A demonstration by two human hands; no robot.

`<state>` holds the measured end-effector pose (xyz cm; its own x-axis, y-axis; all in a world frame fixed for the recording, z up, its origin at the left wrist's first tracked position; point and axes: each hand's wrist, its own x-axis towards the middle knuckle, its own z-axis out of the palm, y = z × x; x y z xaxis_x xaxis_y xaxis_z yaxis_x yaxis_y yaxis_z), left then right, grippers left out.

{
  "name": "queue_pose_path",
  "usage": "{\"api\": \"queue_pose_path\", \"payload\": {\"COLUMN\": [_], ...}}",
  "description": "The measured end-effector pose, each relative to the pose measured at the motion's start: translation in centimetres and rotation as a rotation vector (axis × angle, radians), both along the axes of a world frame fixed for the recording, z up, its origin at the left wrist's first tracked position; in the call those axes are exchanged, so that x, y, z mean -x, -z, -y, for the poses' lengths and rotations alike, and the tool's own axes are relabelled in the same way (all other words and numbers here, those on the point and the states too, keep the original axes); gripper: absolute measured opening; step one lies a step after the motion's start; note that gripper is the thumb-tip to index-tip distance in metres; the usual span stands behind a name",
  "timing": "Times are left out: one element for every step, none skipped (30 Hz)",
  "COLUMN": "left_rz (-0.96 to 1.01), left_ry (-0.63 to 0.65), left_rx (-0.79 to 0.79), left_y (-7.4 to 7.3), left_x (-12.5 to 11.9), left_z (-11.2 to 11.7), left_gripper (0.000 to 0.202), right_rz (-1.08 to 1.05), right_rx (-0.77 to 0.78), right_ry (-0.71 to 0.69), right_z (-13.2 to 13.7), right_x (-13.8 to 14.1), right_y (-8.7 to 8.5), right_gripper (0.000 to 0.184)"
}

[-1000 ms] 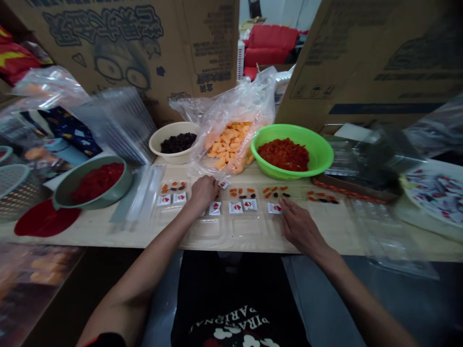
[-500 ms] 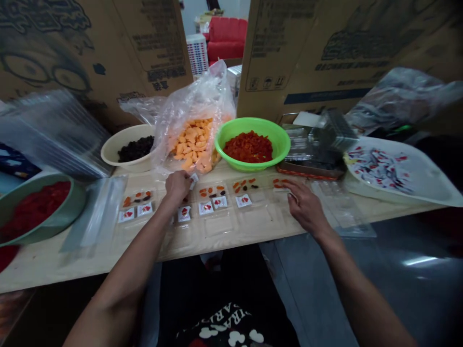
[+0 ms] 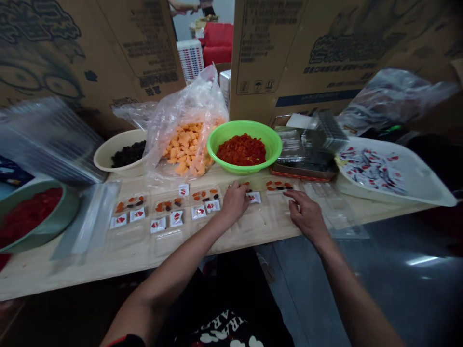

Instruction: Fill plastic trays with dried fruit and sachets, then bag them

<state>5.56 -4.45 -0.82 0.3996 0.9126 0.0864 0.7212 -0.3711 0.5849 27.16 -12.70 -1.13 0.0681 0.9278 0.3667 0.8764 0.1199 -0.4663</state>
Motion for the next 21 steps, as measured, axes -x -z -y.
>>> {"api": "queue_pose_path", "payload": {"left_rz": [-0.007,-0.007,-0.008,-0.018,-0.04,-0.082,-0.154,-0.243,-0.342,-0.454,-0.513,-0.55,-0.589,-0.635,-0.67,-0.698,-0.713,-0.71,-0.696,-0.674,-0.647], "left_ry": [0.005,0.008,0.002,-0.014,-0.05,-0.11,-0.195,-0.29,-0.392,-0.485,-0.539,-0.569,-0.586,-0.578,-0.563,-0.541,-0.513,-0.485,-0.465,-0.457,-0.468], "left_rx": [-0.038,-0.063,-0.075,-0.08,-0.081,-0.08,-0.067,-0.044,-0.018,0.031,0.07,0.111,0.157,0.222,0.272,0.311,0.331,0.332,0.319,0.297,0.269], "left_y": [-0.1,-0.4,-0.7,-1.2,-1.7,-2.2,-2.8,-3.3,-3.7,-4.1,-4.3,-4.3,-4.1,-3.7,-3.3,-2.7,-2.2,-1.7,-1.4,-1.2,-1.2], "left_x": [0.1,0.5,1.2,2.2,3.4,4.9,6.7,8.6,10.5,12.4,14.1,15.6,16.7,17.6,18.1,18.4,18.5,18.6,18.5,18.5,18.4], "left_z": [0.3,0.4,0.5,0.4,0.1,-0.4,-1.1,-1.8,-2.7,-3.6,-4.4,-5.3,-6.2,-6.9,-7.6,-8.2,-8.7,-9.0,-9.3,-9.5,-9.5], "left_gripper": [0.024,0.025,0.025,0.024,0.024,0.026,0.028,0.03,0.033,0.035,0.037,0.039,0.041,0.044,0.045,0.045,0.043,0.039,0.035,0.033,0.031], "right_rz": [0.043,0.091,0.139,0.182,0.221,0.255,0.281,0.297,0.303,0.298,0.283,0.261,0.236,0.211,0.187,0.163,0.139,0.116,0.094,0.077,0.074], "right_rx": [0.002,0.01,0.026,0.05,0.078,0.11,0.141,0.167,0.189,0.203,0.208,0.203,0.189,0.163,0.127,0.083,0.035,-0.01,-0.051,-0.078,-0.083], "right_ry": [-0.043,-0.108,-0.187,-0.267,-0.336,-0.386,-0.418,-0.441,-0.465,-0.497,-0.538,-0.579,-0.606,-0.612,-0.588,-0.522,-0.399,-0.237,-0.057,0.172,0.33], "right_z": [-0.1,-0.2,-0.4,-0.6,-0.9,-1.1,-1.4,-1.7,-2.0,-2.3,-2.5,-2.7,-2.9,-3.0,-3.2,-3.3,-3.5,-3.6,-3.8,-4.0,-4.2], "right_x": [0.8,1.7,2.8,3.8,4.8,5.6,6.2,6.7,7.0,7.1,7.0,6.8,6.4,5.8,4.8,3.4,1.6,-0.7,-3.3,-6.3,-9.4], "right_y": [0.1,0.2,0.3,0.4,0.5,0.6,0.7,0.8,0.9,1.0,0.9,0.9,0.7,0.4,-0.1,-0.7,-1.4,-2.3,-3.1,-4.0,-4.8], "right_gripper": [0.039,0.041,0.044,0.047,0.048,0.049,0.049,0.049,0.048,0.048,0.048,0.048,0.048,0.047,0.046,0.045,0.043,0.041,0.039,0.037,0.04]}}
